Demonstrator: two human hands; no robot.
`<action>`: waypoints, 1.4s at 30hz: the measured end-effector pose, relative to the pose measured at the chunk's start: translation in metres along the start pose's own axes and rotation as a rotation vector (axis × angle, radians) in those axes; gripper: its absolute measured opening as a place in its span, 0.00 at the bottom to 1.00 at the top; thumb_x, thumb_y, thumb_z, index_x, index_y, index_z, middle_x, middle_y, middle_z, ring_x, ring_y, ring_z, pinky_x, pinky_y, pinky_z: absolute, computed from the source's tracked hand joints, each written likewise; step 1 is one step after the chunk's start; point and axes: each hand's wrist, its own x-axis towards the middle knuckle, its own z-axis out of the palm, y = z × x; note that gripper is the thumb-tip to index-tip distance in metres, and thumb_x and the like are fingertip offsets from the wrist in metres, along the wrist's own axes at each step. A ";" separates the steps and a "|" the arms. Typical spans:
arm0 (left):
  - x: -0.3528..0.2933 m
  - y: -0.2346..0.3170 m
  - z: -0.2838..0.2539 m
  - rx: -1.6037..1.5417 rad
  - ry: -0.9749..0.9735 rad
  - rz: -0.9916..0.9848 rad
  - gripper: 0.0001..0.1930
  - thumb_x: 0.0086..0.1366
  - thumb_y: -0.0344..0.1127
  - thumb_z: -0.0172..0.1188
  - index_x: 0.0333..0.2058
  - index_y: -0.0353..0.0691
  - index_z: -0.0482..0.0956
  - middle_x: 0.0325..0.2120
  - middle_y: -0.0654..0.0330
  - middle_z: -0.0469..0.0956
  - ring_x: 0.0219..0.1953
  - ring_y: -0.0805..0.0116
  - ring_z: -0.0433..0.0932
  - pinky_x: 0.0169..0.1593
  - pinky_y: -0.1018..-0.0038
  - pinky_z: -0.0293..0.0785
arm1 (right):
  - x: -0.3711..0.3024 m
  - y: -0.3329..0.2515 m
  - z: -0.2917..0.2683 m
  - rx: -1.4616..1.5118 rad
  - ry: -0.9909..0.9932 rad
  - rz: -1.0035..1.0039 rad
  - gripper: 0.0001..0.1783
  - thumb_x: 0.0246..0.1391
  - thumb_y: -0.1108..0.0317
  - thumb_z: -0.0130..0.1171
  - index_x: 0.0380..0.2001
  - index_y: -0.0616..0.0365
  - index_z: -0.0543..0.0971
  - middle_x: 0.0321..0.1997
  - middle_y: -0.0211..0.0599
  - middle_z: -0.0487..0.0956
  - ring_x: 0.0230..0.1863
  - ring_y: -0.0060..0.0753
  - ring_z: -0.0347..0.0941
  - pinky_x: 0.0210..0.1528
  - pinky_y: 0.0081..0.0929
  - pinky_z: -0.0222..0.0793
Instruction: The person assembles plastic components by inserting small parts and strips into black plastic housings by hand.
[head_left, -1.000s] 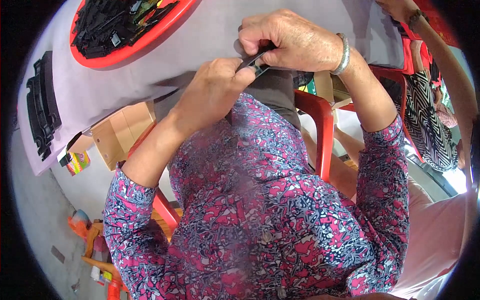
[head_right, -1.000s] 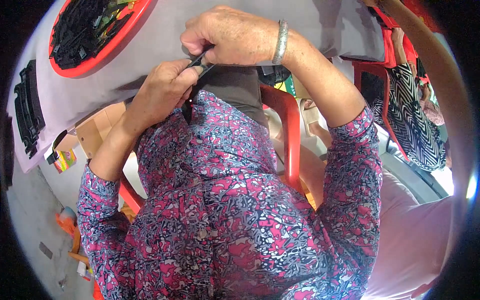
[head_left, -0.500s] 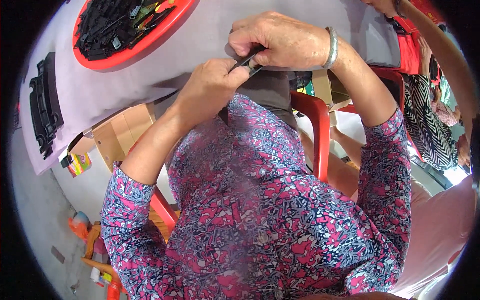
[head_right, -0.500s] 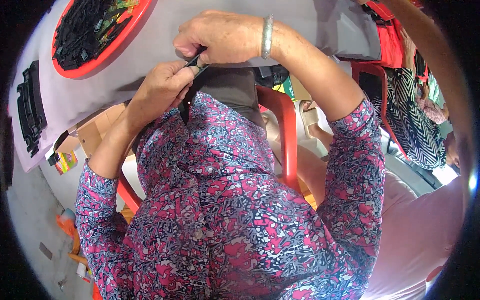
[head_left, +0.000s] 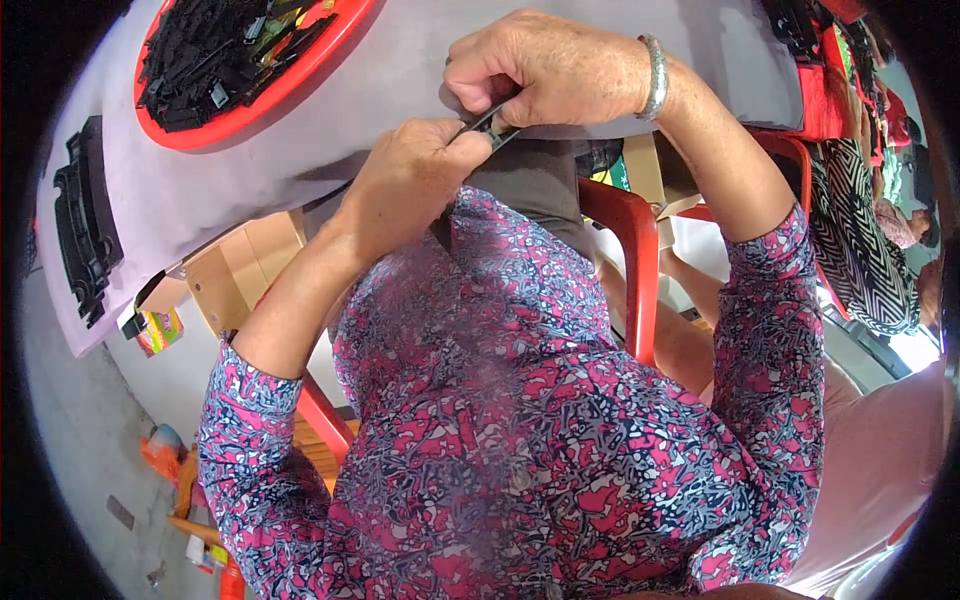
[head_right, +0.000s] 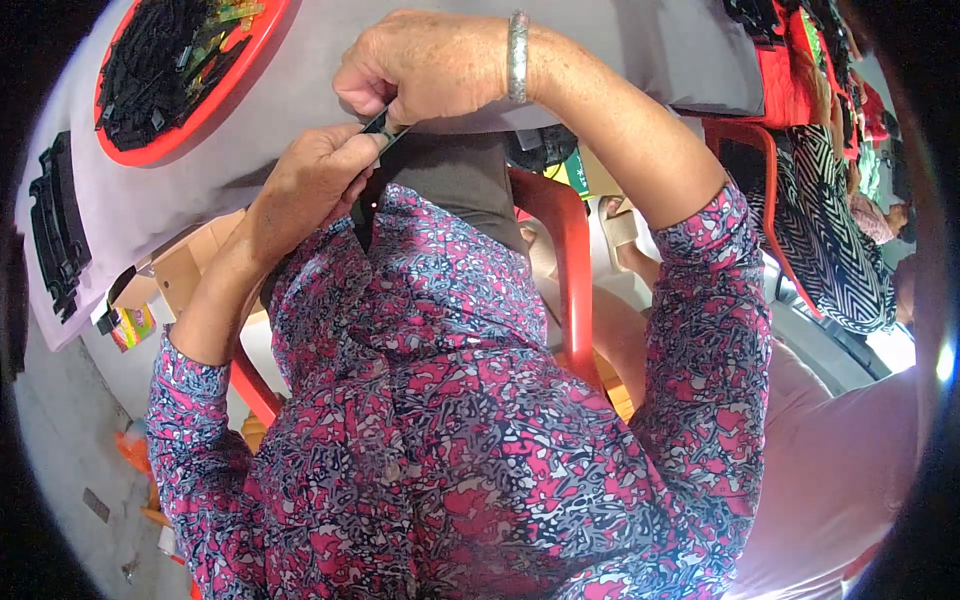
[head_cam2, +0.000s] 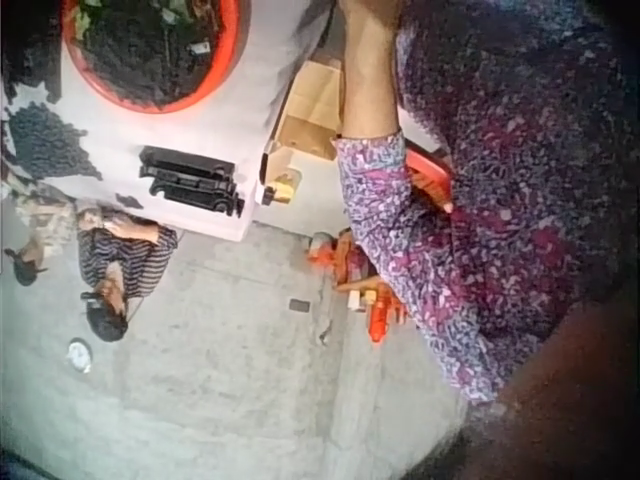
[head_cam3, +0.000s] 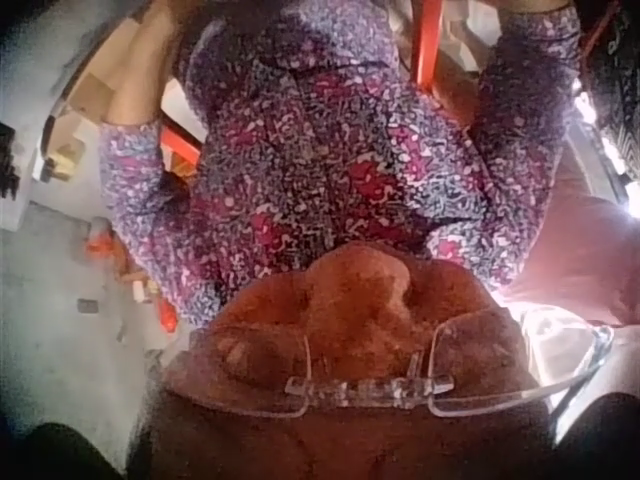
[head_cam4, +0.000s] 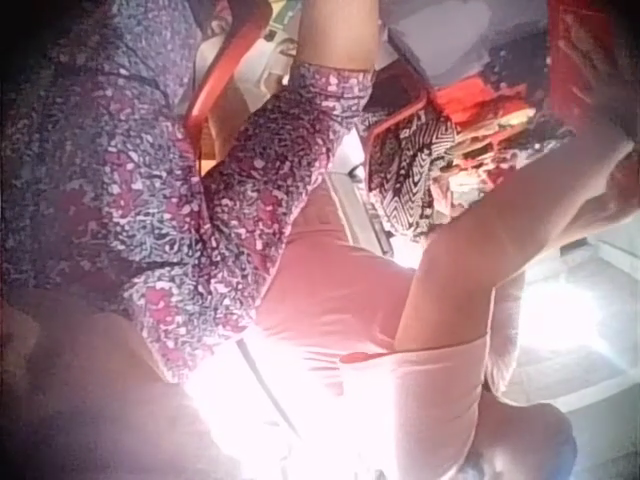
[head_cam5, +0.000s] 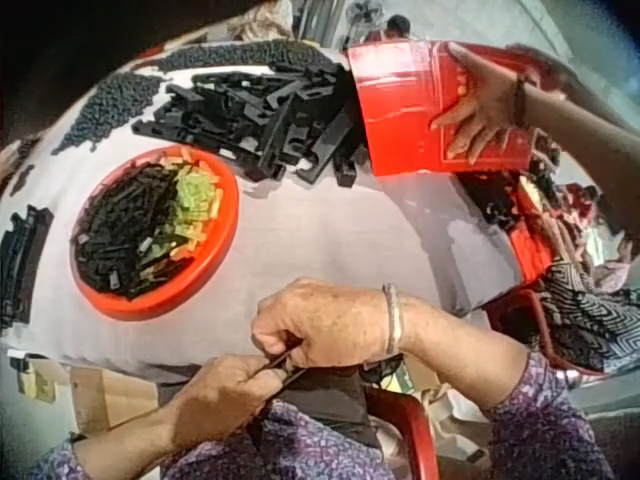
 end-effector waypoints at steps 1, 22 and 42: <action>0.000 0.000 0.000 0.003 0.003 -0.009 0.18 0.67 0.47 0.50 0.23 0.41 0.71 0.16 0.71 0.65 0.17 0.83 0.61 0.21 0.80 0.55 | 0.000 0.000 0.000 0.028 0.003 0.013 0.10 0.39 0.80 0.61 0.21 0.63 0.68 0.24 0.43 0.71 0.29 0.45 0.69 0.33 0.38 0.64; 0.006 -0.007 0.000 0.035 0.092 0.074 0.18 0.66 0.48 0.50 0.24 0.39 0.71 0.14 0.69 0.65 0.16 0.80 0.62 0.20 0.77 0.55 | 0.003 0.000 0.008 -0.254 0.076 -0.064 0.11 0.37 0.78 0.62 0.26 0.65 0.71 0.28 0.48 0.75 0.36 0.55 0.74 0.37 0.44 0.67; -0.007 -0.011 -0.036 -0.018 -0.248 0.125 0.16 0.69 0.44 0.49 0.37 0.35 0.75 0.25 0.68 0.72 0.26 0.80 0.70 0.31 0.81 0.67 | 0.004 -0.014 0.006 -0.358 0.046 -0.149 0.12 0.39 0.82 0.60 0.25 0.63 0.66 0.28 0.42 0.71 0.34 0.50 0.70 0.37 0.40 0.65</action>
